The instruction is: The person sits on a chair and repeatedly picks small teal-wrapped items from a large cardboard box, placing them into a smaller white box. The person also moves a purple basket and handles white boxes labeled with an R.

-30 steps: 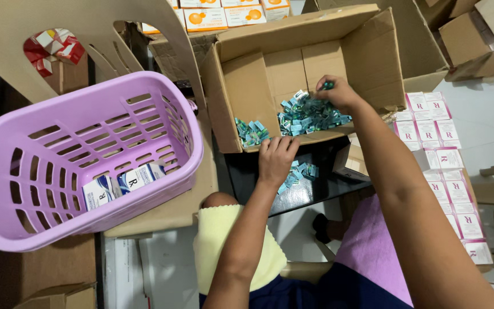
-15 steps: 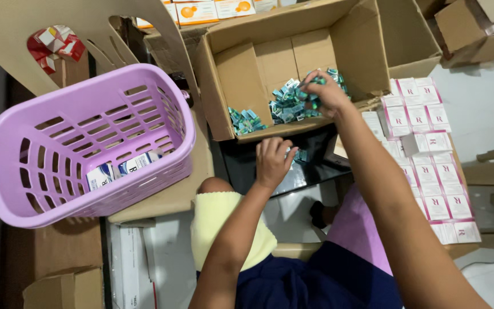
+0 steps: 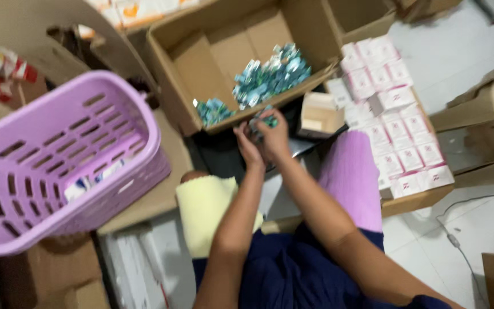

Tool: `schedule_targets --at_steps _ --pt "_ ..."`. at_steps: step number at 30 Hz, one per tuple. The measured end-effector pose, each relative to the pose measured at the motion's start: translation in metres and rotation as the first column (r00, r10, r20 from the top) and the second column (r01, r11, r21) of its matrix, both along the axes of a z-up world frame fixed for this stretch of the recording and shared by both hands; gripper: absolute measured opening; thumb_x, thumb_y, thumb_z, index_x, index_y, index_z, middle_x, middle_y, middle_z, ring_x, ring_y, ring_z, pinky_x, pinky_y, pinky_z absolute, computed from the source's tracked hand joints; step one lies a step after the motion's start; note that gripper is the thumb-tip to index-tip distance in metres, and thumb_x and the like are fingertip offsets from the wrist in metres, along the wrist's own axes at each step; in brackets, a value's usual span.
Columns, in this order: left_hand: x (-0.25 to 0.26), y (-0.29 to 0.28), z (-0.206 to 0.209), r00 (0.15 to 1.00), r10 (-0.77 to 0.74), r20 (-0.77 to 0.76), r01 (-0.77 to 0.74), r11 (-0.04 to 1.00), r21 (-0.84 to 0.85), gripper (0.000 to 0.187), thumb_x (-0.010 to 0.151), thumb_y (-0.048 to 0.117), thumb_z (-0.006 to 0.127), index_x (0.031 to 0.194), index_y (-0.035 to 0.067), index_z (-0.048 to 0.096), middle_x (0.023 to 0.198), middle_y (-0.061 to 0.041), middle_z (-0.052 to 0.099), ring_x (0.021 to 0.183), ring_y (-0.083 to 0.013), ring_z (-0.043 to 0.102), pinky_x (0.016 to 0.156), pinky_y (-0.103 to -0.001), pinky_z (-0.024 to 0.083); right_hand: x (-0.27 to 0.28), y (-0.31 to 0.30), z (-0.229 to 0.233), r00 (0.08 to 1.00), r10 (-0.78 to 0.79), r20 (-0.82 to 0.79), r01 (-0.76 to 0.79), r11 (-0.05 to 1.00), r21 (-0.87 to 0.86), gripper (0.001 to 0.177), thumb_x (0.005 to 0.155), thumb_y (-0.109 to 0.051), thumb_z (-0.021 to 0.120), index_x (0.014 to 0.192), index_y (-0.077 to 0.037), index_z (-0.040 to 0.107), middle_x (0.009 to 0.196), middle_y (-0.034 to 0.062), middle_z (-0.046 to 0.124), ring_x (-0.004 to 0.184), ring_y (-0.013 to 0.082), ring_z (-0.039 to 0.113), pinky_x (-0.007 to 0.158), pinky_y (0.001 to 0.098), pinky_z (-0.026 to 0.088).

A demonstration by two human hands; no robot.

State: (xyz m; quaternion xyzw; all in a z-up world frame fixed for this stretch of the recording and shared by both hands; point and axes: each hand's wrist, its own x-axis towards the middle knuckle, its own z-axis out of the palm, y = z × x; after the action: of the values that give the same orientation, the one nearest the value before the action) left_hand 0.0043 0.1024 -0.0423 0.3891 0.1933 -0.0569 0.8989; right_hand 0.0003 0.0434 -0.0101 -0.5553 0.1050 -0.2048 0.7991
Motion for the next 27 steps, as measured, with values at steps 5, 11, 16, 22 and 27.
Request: schedule_targets --at_steps 5,11,16,22,27 --pt "0.017 0.041 -0.034 0.969 -0.237 0.062 0.236 0.971 0.022 0.062 0.106 0.054 0.043 0.141 0.003 0.05 0.137 -0.021 0.063 0.127 -0.0312 0.062 0.102 -0.042 0.052 -0.006 -0.029 -0.021 0.964 0.114 -0.24 -0.045 0.96 0.275 0.021 0.083 0.003 0.069 0.094 -0.01 0.058 0.088 0.0049 0.065 0.08 0.0213 0.063 0.059 0.0361 0.047" --pt "0.004 0.055 -0.043 0.93 -0.318 0.185 0.021 0.548 0.837 0.045 0.109 0.047 0.048 0.124 0.01 0.069 0.117 -0.016 0.078 0.11 -0.0291 0.077 0.098 -0.041 0.058 -0.012 -0.023 -0.039 0.997 -0.056 -0.057 -0.016 0.55 -0.835 0.029 0.068 -0.003 0.082 0.091 -0.006 0.064 0.105 0.0192 0.061 0.096 0.0393 0.064 0.085 0.0446 0.053" --pt "-0.011 0.063 -0.021 0.994 0.015 0.112 -0.11 -0.09 0.99 0.044 0.098 0.048 0.056 0.123 0.012 0.063 0.138 -0.019 0.055 0.127 -0.0406 0.048 0.101 -0.057 0.039 -0.024 -0.018 -0.033 0.962 -0.123 -0.245 -0.207 0.264 -0.942 0.036 0.068 -0.008 0.079 0.102 -0.01 0.069 0.127 0.0228 0.059 0.105 0.0426 0.061 0.082 0.0508 0.053" --pt "-0.003 0.06 -0.025 0.982 -0.128 0.136 -0.165 -0.257 0.952 0.068 0.105 0.045 0.05 0.153 -0.001 0.041 0.157 -0.03 0.038 0.147 -0.0453 0.032 0.12 -0.058 0.024 -0.021 -0.011 -0.049 0.998 -0.031 0.056 0.061 0.219 -0.974 0.032 0.071 -0.013 0.081 0.098 -0.009 0.065 0.134 0.022 0.057 0.12 0.0456 0.056 0.102 0.0517 0.049" --pt "-0.006 0.052 -0.03 0.919 -0.375 0.122 -0.211 -0.206 0.956 0.061 0.107 0.043 0.046 0.151 0.001 0.042 0.158 -0.025 0.041 0.149 -0.0427 0.034 0.122 -0.054 0.024 -0.024 -0.013 -0.055 1.0 -0.019 0.019 0.023 0.217 -0.976 0.042 0.068 -0.017 0.08 0.108 -0.011 0.069 0.137 0.0184 0.057 0.125 0.0439 0.052 0.104 0.0532 0.046"
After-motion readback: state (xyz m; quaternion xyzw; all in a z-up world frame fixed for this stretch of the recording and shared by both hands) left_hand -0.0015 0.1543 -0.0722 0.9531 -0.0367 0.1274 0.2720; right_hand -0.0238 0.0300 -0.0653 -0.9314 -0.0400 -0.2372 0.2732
